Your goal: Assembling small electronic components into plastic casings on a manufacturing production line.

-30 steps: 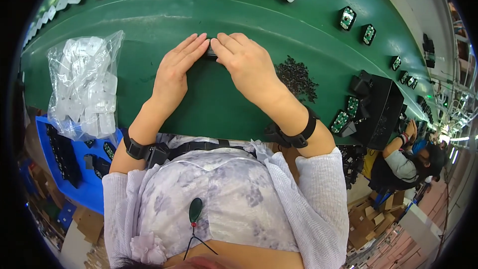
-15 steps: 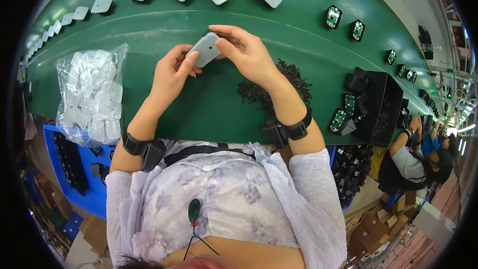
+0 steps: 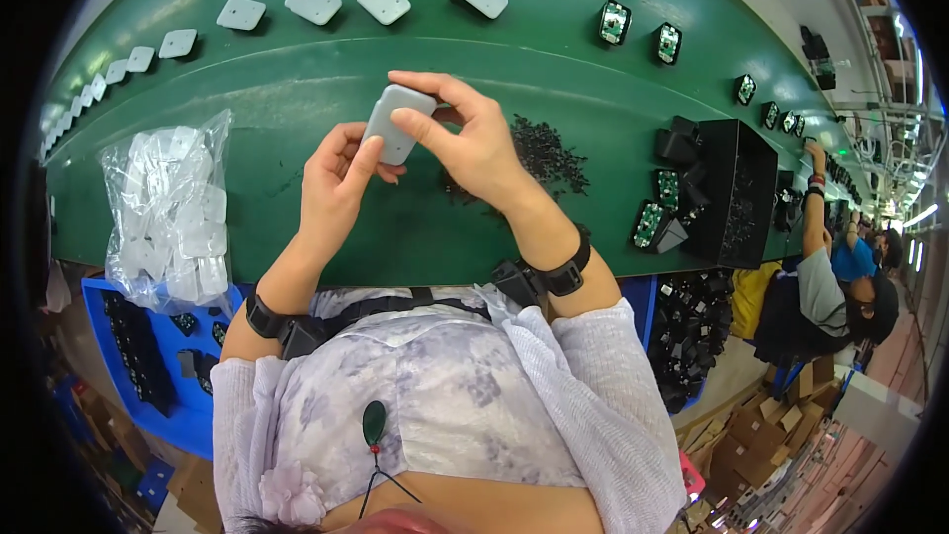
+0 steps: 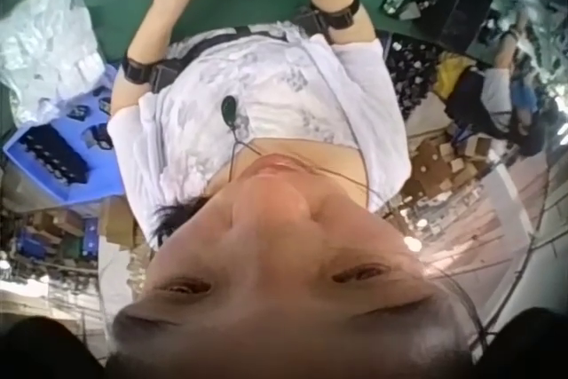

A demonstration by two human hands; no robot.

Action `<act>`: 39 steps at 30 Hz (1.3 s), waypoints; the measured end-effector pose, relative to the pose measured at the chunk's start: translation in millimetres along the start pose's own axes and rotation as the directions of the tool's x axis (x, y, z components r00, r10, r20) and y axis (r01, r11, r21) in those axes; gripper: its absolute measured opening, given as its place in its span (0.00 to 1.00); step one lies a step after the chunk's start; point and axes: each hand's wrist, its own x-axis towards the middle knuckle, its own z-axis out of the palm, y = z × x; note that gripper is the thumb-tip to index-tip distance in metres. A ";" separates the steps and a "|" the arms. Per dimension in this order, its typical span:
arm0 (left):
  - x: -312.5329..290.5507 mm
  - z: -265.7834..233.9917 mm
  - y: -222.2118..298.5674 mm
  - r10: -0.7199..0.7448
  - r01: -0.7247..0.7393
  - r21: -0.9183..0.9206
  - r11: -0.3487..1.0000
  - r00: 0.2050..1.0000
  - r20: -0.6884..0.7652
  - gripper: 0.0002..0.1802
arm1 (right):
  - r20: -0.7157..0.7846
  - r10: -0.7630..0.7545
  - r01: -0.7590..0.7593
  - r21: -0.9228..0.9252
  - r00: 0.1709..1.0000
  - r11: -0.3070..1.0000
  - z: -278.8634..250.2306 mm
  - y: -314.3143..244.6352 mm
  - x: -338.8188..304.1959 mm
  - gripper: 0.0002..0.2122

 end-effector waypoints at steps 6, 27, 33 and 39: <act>-4.7 -11.7 0.1 0.083 -0.075 0.140 0.987 0.995 -0.051 0.20 | -0.087 -0.137 0.119 -0.183 0.987 0.976 -58.9 -9.0 41.7 0.17; -146.1 -247.6 46.2 0.385 0.687 0.727 0.014 0.667 -0.638 0.16 | 0.000 0.121 -0.085 -0.710 0.993 0.699 -211.5 24.5 116.9 0.17; -137.8 -267.3 37.4 0.324 0.493 0.868 -0.057 0.832 -0.451 0.21 | -0.140 -0.101 -0.011 -0.637 0.985 0.771 -167.2 -4.5 61.0 0.13; -131.7 -296.8 34.5 0.330 0.396 0.905 -0.155 0.884 -0.330 0.19 | -0.091 -0.055 -0.024 -0.696 0.994 0.718 -117.6 2.9 -13.9 0.09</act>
